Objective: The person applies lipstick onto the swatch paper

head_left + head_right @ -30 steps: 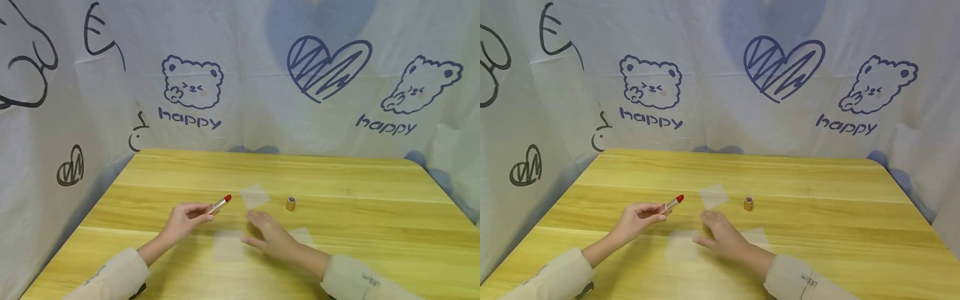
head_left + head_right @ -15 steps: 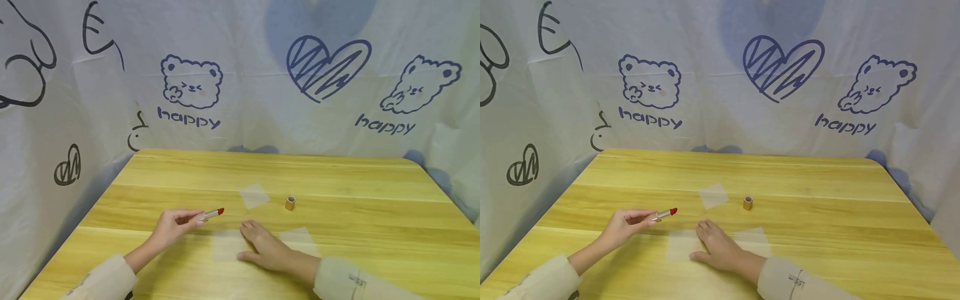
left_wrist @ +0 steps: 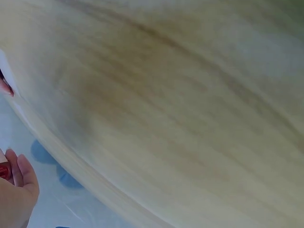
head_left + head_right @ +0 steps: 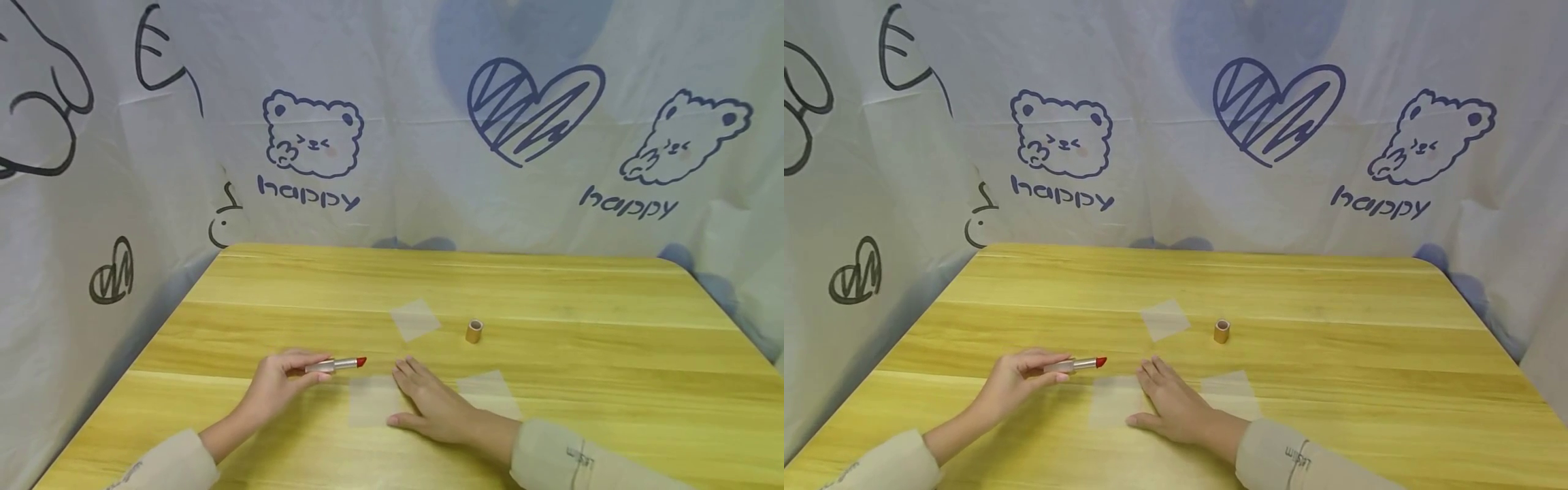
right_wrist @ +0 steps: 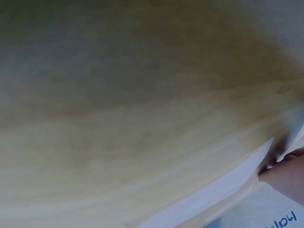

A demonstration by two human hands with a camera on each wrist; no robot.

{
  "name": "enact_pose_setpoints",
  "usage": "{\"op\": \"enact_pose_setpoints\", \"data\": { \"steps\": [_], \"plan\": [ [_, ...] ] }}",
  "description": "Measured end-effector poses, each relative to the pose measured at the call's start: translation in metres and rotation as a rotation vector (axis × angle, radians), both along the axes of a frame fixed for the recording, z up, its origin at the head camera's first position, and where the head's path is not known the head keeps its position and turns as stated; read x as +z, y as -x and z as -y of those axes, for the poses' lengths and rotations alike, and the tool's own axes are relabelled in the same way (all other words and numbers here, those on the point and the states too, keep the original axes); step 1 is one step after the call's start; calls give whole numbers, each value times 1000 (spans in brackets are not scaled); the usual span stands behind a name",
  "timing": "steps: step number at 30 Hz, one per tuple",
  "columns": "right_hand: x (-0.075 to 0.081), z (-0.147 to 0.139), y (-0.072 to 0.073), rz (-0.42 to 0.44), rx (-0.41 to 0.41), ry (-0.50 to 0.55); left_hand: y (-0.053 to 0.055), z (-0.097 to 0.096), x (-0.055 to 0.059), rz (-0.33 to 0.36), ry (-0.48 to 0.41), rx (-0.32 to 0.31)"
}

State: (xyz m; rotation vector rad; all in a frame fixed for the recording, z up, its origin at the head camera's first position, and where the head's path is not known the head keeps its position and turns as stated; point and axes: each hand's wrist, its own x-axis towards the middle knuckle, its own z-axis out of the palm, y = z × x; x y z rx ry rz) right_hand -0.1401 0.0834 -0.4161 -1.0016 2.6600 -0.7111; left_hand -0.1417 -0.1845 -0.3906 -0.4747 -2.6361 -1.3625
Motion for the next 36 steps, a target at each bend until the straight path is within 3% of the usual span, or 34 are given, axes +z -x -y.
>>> {"op": "enact_pose_setpoints", "data": {
  "steps": [8, 24, 36],
  "plan": [
    [-1, 1, 0, -9, -6, -12, -3, -2, -4, -53, 0, 15],
    [-2, 0, -1, -38, 5, -39, -9, -13, -8, -241, 102, -49],
    [-2, 1, -1, -54, 12, -65, -9, -24, -10, -268, 138, -119]
  ]
}}
